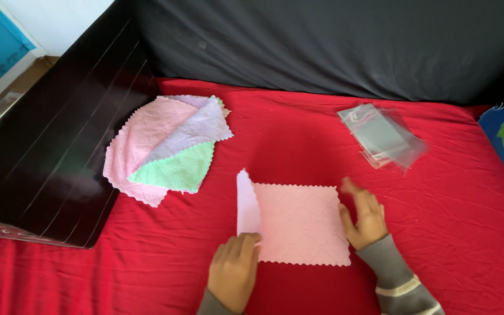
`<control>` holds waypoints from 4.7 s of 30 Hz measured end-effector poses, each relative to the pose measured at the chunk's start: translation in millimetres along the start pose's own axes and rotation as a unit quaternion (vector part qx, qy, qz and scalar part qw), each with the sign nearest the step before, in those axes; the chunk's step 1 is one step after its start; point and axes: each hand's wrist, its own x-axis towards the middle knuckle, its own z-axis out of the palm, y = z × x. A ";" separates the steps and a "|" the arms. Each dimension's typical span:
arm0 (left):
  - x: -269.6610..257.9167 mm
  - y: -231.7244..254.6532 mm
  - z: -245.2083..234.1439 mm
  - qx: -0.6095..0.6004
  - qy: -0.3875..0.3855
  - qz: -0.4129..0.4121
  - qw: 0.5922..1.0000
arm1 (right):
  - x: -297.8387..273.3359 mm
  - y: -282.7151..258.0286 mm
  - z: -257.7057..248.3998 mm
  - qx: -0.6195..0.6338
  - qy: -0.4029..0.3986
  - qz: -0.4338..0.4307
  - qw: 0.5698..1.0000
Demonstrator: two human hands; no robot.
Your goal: Folding small microfiber towels and placing them into individual plastic bags.
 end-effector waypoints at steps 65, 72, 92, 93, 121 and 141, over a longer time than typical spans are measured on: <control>-17.2 17.4 13.5 0.186 -0.044 0.072 0.979 | 60.1 -131.9 86.3 0.024 -0.242 -0.367 0.898; -23.0 17.2 11.1 0.134 -0.041 0.054 0.989 | 55.0 -130.4 96.7 -0.077 -0.287 -0.328 0.897; 35.4 9.9 -49.4 -0.194 -0.136 0.044 0.971 | 54.9 -89.6 94.7 -0.033 -0.203 -0.196 0.959; 48.7 8.8 -57.9 -0.223 -0.155 0.060 0.961 | 45.6 -88.4 99.7 -0.047 -0.202 -0.235 0.950; 125.3 -64.2 68.0 0.147 -0.314 0.007 0.938 | -116.3 -171.7 56.7 -0.221 -0.078 -0.327 0.916; 44.3 -29.0 56.9 0.075 -0.076 0.091 0.990 | -105.2 -60.9 -4.2 -0.486 0.052 -0.022 0.872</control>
